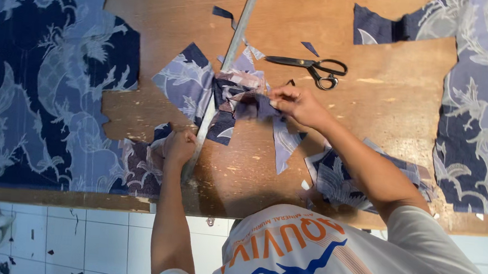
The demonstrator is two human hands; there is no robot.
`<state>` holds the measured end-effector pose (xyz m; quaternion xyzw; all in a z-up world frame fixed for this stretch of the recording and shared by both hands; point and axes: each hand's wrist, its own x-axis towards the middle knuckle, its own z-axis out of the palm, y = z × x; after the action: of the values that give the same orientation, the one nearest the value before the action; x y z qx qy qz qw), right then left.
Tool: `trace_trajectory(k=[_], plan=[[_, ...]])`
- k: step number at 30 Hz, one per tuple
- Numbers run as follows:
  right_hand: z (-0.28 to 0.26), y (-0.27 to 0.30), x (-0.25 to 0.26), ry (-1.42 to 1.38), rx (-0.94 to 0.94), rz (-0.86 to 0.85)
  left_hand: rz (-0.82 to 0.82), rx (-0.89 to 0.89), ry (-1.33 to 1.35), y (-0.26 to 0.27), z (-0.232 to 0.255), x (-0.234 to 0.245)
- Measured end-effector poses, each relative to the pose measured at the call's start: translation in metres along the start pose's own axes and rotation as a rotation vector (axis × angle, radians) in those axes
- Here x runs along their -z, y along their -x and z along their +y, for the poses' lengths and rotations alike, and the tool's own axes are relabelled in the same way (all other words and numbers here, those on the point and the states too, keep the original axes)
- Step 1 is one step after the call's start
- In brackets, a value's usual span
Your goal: The person cuts patterned fabric on a wooden table using shears and a metal ruler. They measure and mark sections, then cut along straight lines, producing multiple fabric pieces and scraps.
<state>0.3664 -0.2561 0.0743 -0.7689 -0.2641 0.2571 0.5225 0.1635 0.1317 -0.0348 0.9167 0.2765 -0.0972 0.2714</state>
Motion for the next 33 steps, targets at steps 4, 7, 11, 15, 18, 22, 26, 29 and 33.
trace_trajectory(k=[4,7,11,15,18,22,26,29,33], plan=[[-0.029,-0.031,-0.029,0.448,0.424,0.064,0.156,-0.113,0.200,0.009,0.001,0.018],[-0.024,-0.030,-0.065,0.811,0.363,-0.218,0.141,0.107,0.450,0.017,0.010,0.036],[0.008,-0.033,-0.092,1.057,0.304,-0.268,0.163,0.265,0.811,0.032,0.027,0.066],[0.033,-0.063,-0.091,1.035,0.405,-0.127,0.263,0.041,1.179,0.040,0.056,0.092],[0.037,-0.097,-0.080,1.052,0.493,0.026,0.303,0.000,1.238,0.051,0.079,0.097],[0.042,-0.145,-0.062,0.992,0.384,0.124,0.380,-0.011,1.258,0.072,0.095,0.095],[0.064,-0.199,-0.034,1.029,0.218,0.093,0.431,-0.002,1.308,0.104,0.091,0.089],[0.074,-0.249,0.000,0.982,0.147,0.181,0.460,0.019,1.305,0.135,0.083,0.080],[0.060,-0.272,0.059,1.026,0.154,0.389,0.484,0.049,1.317,0.172,0.071,0.068]])
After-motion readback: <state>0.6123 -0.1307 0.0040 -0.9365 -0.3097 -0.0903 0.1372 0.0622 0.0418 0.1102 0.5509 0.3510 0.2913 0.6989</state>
